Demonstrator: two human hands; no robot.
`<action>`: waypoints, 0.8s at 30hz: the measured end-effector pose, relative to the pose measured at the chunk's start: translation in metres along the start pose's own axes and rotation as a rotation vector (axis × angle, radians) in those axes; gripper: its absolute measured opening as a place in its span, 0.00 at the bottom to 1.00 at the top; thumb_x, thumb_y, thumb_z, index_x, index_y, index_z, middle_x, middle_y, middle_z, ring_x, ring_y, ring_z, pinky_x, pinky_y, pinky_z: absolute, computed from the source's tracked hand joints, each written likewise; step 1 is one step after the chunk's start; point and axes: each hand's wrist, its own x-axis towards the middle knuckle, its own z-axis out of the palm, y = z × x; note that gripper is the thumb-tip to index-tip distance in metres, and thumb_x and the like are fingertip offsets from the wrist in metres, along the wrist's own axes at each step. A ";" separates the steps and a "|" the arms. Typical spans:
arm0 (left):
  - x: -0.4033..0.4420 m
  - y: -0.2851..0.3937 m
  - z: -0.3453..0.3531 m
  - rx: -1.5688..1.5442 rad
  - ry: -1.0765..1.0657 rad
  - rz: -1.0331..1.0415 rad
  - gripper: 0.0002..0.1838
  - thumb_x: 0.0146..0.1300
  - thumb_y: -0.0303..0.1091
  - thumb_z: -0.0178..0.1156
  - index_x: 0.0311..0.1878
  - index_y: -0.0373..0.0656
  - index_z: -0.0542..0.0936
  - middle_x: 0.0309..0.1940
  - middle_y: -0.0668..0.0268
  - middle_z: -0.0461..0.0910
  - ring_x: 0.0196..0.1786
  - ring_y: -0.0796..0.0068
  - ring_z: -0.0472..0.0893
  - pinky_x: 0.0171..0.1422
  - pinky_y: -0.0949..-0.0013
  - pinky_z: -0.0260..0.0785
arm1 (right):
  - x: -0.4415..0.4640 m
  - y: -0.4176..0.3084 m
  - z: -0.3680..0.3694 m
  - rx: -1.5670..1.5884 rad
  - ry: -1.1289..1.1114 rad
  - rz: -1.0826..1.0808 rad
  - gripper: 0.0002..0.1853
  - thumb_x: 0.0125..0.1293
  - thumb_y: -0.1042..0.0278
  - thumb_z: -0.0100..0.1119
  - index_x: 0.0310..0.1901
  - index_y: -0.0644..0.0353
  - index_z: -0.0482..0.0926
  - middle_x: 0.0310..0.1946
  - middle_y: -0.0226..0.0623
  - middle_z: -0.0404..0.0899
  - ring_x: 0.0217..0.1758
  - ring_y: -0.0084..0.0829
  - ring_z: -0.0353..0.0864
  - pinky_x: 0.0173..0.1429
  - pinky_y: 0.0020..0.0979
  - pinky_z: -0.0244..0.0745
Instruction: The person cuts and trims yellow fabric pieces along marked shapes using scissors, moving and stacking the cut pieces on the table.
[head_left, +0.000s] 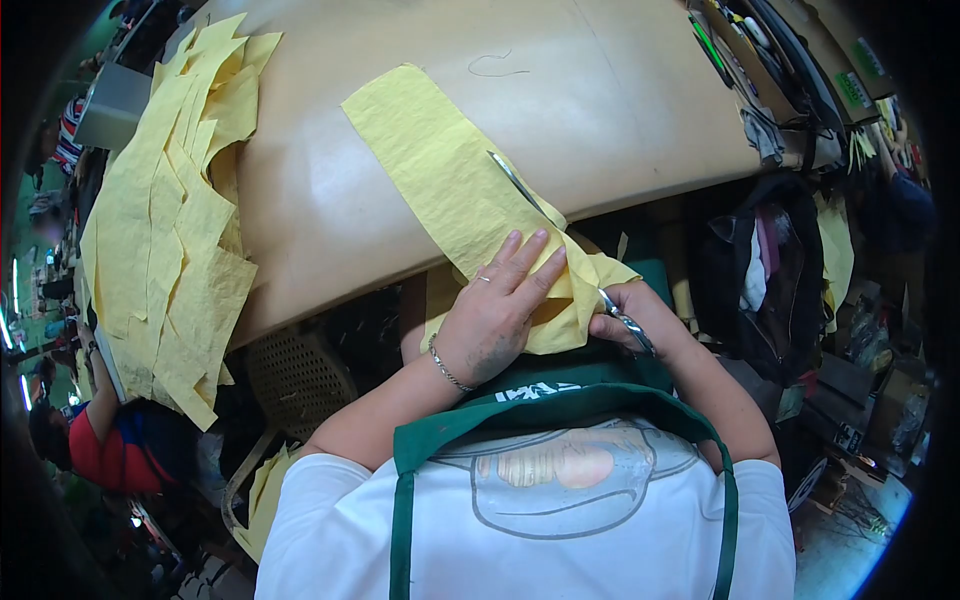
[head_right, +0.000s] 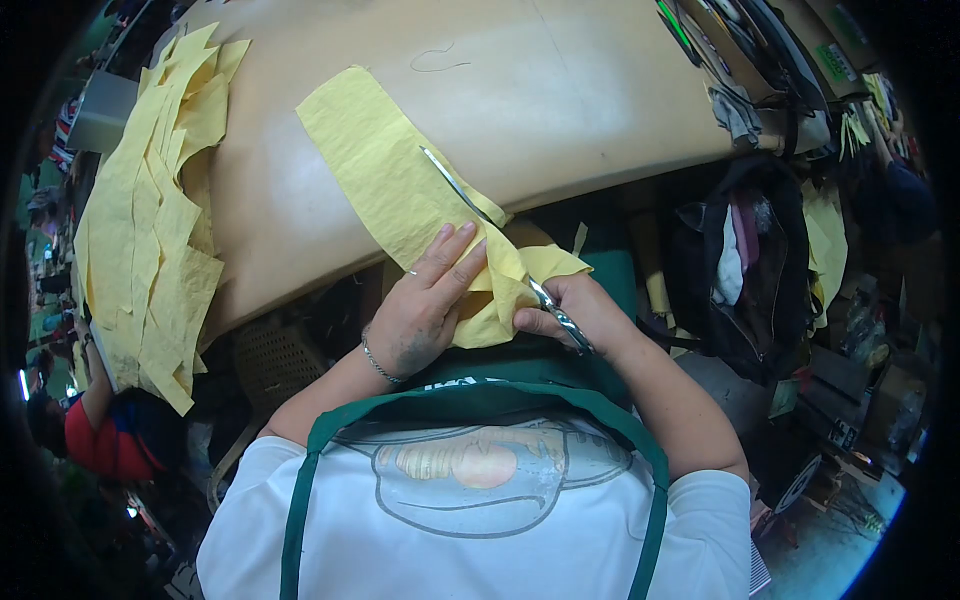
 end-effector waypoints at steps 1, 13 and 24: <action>0.000 0.000 0.000 -0.008 0.004 0.010 0.30 0.46 0.17 0.53 0.57 0.40 0.65 0.59 0.53 0.60 0.61 0.48 0.61 0.61 0.59 0.59 | 0.000 0.001 0.001 0.025 -0.003 0.009 0.31 0.42 0.36 0.62 0.23 0.64 0.74 0.14 0.29 0.70 0.18 0.20 0.68 0.24 0.25 0.65; -0.007 0.009 0.004 -0.097 -0.041 0.055 0.25 0.53 0.28 0.55 0.57 0.45 0.65 0.58 0.54 0.62 0.57 0.45 0.64 0.57 0.58 0.63 | 0.004 -0.021 -0.011 -0.082 -0.082 -0.049 0.39 0.39 0.26 0.55 0.28 0.64 0.74 0.15 0.32 0.71 0.19 0.23 0.72 0.23 0.24 0.67; -0.010 0.008 0.006 -0.135 -0.071 0.041 0.32 0.47 0.21 0.58 0.59 0.44 0.63 0.60 0.54 0.59 0.61 0.49 0.61 0.62 0.61 0.59 | -0.001 -0.023 -0.001 0.036 -0.027 0.045 0.36 0.37 0.30 0.60 0.25 0.64 0.74 0.10 0.27 0.67 0.13 0.19 0.67 0.17 0.22 0.61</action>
